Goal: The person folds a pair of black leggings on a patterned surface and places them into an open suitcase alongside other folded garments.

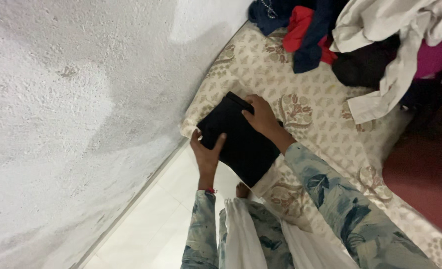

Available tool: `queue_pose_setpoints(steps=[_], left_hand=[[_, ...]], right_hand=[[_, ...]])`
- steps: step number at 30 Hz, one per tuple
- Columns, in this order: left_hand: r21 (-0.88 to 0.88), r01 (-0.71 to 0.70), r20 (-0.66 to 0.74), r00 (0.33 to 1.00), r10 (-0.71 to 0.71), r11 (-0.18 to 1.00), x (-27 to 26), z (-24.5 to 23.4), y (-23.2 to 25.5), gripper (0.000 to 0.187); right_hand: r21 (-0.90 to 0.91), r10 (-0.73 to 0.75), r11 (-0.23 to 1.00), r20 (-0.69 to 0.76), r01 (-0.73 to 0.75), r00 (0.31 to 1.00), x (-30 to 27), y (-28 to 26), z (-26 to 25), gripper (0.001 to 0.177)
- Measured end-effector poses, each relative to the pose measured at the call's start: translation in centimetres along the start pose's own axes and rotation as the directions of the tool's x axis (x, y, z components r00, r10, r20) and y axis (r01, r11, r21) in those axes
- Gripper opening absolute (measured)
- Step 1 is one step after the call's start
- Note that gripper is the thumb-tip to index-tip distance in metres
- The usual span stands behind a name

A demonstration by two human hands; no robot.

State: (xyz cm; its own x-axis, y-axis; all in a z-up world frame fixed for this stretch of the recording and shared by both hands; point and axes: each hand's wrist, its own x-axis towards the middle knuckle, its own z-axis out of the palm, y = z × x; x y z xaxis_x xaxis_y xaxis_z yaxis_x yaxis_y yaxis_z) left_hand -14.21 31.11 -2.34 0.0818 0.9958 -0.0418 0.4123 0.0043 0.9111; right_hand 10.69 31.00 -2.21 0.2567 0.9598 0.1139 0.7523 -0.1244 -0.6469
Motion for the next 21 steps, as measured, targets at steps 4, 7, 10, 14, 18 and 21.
queue_pose_setpoints(steps=[4,7,10,14,18,21], left_hand=[[0.031,0.048,0.01,0.999,-0.049,0.998,0.5,1.4,-2.2,0.085],[-0.027,0.069,0.041,0.997,-0.068,0.997,1.2,0.2,-3.6,0.074],[-0.111,0.211,0.107,0.974,-0.2,0.971,0.3,-1.0,-4.1,0.059],[-0.069,0.158,0.055,0.986,-0.154,0.985,0.1,-1.0,-3.6,0.047],[-0.105,0.174,0.022,0.985,-0.172,0.979,-0.1,-0.6,-2.5,0.039],[-0.109,0.184,-0.031,0.982,-0.189,0.977,0.4,-0.3,-1.4,0.036]], right_hand=[[0.041,0.021,0.999,0.001,-0.021,1.0,-0.2,-0.6,0.2,0.059],[-0.077,0.037,0.996,-0.088,-0.044,0.995,-0.4,-2.4,0.0,0.056],[-0.079,0.041,0.996,-0.117,-0.05,0.992,-3.2,-4.9,-1.5,0.041],[0.068,0.246,0.961,0.229,-0.268,0.942,-10.1,-9.5,-3.4,0.036],[-0.022,0.329,0.931,0.483,-0.364,0.811,-15.9,-12.3,-2.0,0.037],[0.138,0.159,0.96,0.446,-0.243,0.881,-17.1,-12.4,-0.7,0.028]])
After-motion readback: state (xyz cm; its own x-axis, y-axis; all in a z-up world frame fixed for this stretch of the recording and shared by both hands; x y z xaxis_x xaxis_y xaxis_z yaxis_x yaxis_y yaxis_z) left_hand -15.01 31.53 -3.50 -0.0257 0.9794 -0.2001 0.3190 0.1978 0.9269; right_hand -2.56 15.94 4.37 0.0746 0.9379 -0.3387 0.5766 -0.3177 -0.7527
